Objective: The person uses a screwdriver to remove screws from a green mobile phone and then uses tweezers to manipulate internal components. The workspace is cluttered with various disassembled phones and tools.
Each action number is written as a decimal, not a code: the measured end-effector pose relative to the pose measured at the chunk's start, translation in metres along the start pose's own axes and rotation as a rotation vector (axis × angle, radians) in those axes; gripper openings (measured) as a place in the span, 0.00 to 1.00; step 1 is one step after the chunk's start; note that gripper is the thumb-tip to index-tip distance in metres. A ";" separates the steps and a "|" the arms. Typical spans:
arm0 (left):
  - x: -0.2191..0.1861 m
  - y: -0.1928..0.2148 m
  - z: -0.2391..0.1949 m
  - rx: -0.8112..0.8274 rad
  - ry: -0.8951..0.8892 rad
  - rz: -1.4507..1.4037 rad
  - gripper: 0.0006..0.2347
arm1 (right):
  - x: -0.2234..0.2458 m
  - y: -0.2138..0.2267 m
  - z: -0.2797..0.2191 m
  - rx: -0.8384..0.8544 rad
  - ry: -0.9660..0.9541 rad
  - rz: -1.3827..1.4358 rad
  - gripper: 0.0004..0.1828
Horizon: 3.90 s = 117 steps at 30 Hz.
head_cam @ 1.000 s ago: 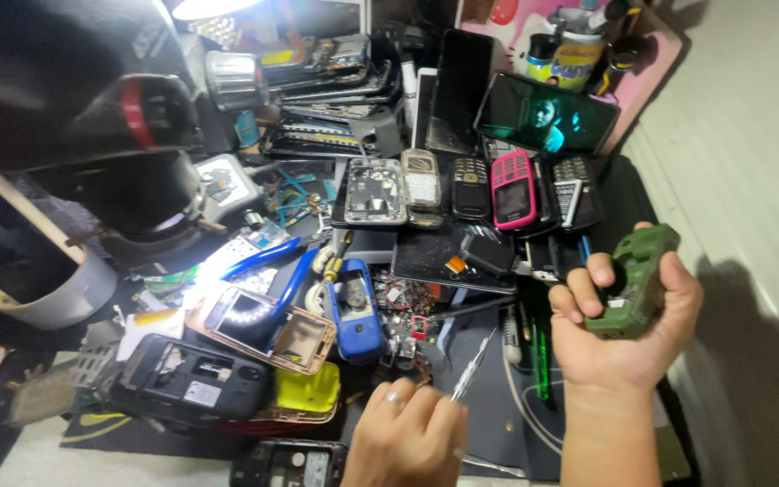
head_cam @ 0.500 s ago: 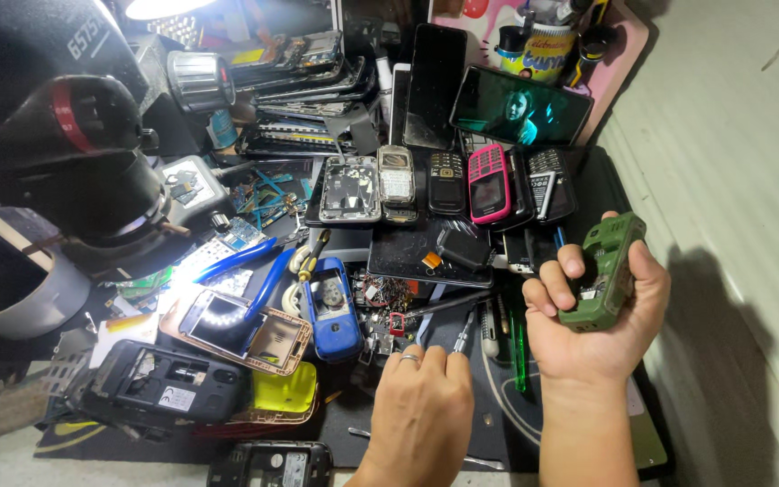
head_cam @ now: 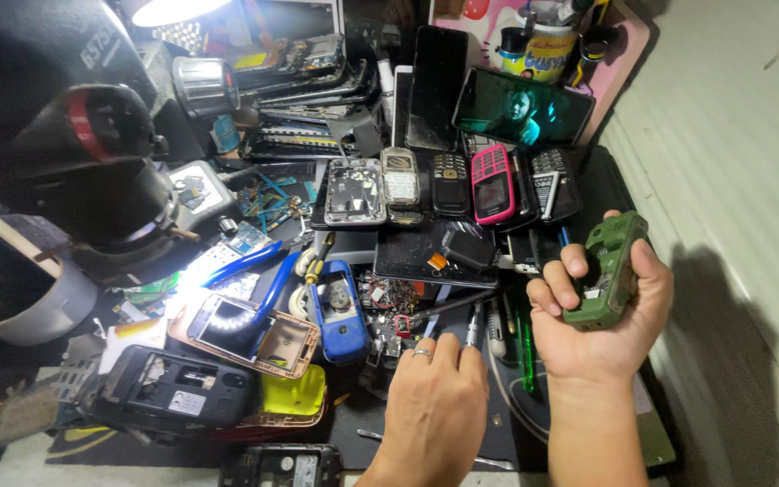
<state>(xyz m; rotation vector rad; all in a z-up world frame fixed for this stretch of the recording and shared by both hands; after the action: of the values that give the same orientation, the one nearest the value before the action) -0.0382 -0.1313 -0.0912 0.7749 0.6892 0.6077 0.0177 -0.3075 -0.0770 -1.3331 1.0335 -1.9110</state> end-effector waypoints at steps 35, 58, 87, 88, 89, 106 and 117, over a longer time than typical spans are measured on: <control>0.115 0.145 0.029 -0.132 -0.200 0.002 0.06 | -0.026 -0.001 0.008 0.127 -0.174 0.031 0.28; 0.074 -0.039 -0.069 0.349 -0.439 -0.095 0.16 | -0.038 -0.017 0.005 0.079 -0.153 -0.162 0.24; 0.100 0.113 0.022 -0.296 0.010 -1.025 0.08 | -0.106 -0.093 0.004 -0.009 -0.096 -0.246 0.30; 0.101 0.105 0.021 -0.309 0.021 -1.108 0.08 | -0.107 -0.089 0.006 0.001 -0.082 -0.277 0.30; 0.100 0.097 0.014 -0.296 0.020 -1.109 0.10 | -0.108 -0.084 0.003 -0.002 -0.078 -0.313 0.31; 0.102 0.079 0.008 -0.396 0.020 -1.081 0.13 | -0.137 -0.087 -0.016 -0.056 -0.299 -0.182 0.33; 0.103 0.077 0.008 -0.406 0.046 -1.087 0.14 | -0.142 -0.085 -0.017 -0.104 -0.384 -0.154 0.32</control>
<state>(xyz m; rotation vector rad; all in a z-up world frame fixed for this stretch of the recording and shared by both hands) 0.0143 -0.0184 -0.0601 -0.0537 0.8724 -0.2363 0.0461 -0.1434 -0.0782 -1.7982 0.8649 -1.6304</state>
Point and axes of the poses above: each hand's wrist, its own z-axis towards the middle knuckle, its own y-axis out of the back of the hand, x = y × z, the point moved 3 cm from there along z, towards the middle knuckle
